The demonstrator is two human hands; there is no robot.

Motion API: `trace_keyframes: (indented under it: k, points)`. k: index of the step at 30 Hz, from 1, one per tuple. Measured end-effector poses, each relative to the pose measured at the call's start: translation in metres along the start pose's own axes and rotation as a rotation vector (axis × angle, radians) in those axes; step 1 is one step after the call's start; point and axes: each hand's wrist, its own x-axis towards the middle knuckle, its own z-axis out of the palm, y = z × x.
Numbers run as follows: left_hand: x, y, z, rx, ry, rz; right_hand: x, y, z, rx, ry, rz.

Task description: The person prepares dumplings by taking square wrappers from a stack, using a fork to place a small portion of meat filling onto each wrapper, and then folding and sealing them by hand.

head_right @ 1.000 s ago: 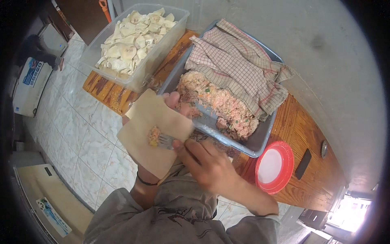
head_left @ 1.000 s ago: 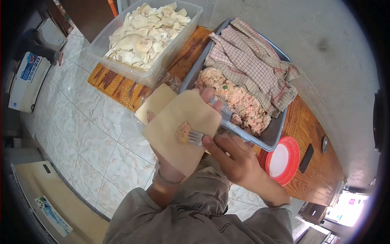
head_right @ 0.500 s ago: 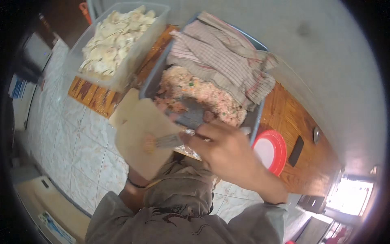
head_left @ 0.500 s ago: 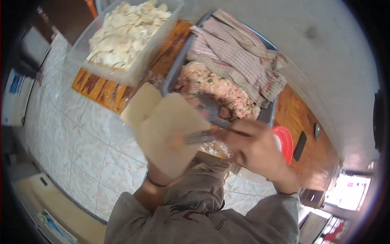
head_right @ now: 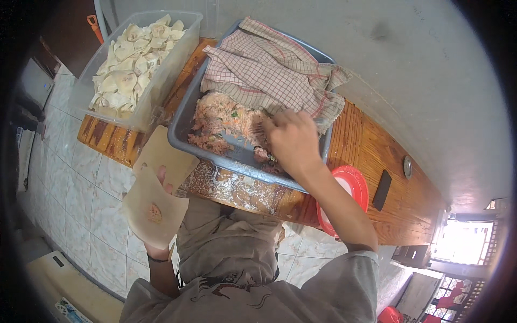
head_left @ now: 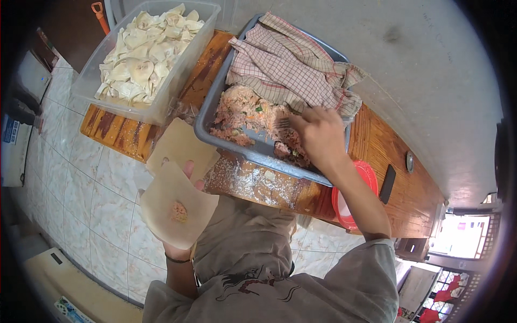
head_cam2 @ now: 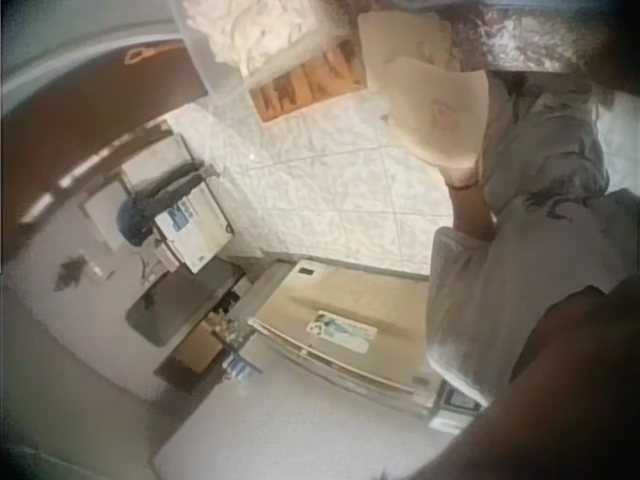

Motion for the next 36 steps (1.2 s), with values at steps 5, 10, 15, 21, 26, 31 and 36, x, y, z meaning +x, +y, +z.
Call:
trace_keyframes:
  k: [5,10,15,21,26,31,36]
  points:
    - [-0.002,0.002,-0.012,-0.133,-0.208,0.003,0.009,0.006,-0.003,0.336,0.002,0.023]
    - [0.000,0.002,-0.002,0.035,0.176,0.130,-0.004,0.020,-0.011,0.342,0.019,0.150]
    - [0.002,0.002,0.003,0.016,0.102,0.089,0.002,0.010,-0.003,0.147,0.099,0.005]
    - [-0.005,-0.002,-0.002,-0.181,-0.157,-0.006,0.015,0.003,0.013,0.132,0.022,-0.174]
    - [-0.001,-0.011,0.011,-0.279,0.059,-0.011,-0.001,0.019,-0.007,0.950,-0.041,0.379]
    - [0.023,-0.020,0.020,-0.234,-0.105,-0.083,-0.012,0.009,-0.053,0.877,0.072,0.345]
    - [0.051,-0.047,0.035,-0.312,-0.170,-0.120,-0.018,-0.030,-0.111,0.760,0.062,0.151]
